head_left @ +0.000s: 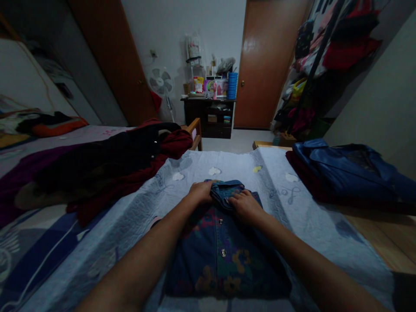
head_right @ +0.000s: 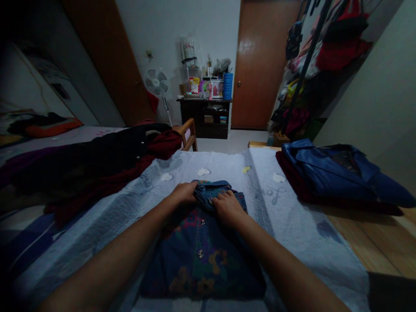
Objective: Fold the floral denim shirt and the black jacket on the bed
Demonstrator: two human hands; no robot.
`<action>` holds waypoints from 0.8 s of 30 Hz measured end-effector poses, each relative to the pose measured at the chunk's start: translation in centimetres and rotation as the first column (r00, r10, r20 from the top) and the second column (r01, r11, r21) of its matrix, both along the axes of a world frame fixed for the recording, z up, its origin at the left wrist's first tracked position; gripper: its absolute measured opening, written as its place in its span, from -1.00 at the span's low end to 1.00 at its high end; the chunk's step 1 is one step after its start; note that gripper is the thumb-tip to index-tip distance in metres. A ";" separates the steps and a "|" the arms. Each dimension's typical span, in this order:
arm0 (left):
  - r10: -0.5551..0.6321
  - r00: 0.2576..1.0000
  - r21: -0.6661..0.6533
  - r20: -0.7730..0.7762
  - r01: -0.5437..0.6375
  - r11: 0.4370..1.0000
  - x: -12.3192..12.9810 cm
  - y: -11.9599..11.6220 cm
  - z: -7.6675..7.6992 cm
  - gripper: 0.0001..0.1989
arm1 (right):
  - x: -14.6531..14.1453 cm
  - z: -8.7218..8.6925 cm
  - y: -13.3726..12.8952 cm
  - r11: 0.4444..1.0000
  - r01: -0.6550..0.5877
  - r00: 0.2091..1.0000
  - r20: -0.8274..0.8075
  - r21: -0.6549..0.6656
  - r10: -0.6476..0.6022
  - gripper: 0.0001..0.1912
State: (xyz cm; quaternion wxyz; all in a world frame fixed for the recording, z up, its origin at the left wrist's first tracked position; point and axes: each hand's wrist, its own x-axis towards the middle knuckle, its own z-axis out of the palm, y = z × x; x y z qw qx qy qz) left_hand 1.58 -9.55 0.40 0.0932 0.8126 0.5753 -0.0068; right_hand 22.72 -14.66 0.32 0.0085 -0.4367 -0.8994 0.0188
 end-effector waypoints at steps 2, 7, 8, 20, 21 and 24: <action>-0.018 1.000 -0.007 -0.023 0.017 1.000 -0.2 0.1 -0.4 -0.57 | 0.0 -0.2 -0.3 1.000 -0.028 1.000 0.008 -0.001 0.028 -0.67; -0.052 0.999 0.104 0.006 0.051 0.993 -0.4 0.2 -1.5 -0.73 | 0.3 -0.3 -0.9 0.999 -0.012 1.000 0.014 -0.032 0.012 -0.59; -0.076 0.996 0.110 0.036 0.072 0.991 -0.4 0.1 -1.6 -0.77 | 0.4 -0.2 -0.8 0.999 -0.004 1.000 0.001 -0.037 0.004 -0.60; -0.281 0.953 0.101 0.115 0.270 0.958 -0.5 -2.2 -0.2 -0.88 | 0.9 -0.4 1.4 0.989 0.117 0.993 0.025 -0.091 -0.115 -0.52; -0.282 0.952 0.092 0.118 0.272 0.958 -0.5 -2.4 -0.1 -0.85 | 0.9 -0.4 1.5 0.989 0.116 0.993 0.021 -0.095 -0.115 -0.50; -0.259 0.955 0.123 0.146 0.243 0.962 -0.3 -3.1 0.2 -0.52 | 1.0 -0.3 1.5 0.988 0.117 0.993 0.014 -0.097 -0.117 -0.49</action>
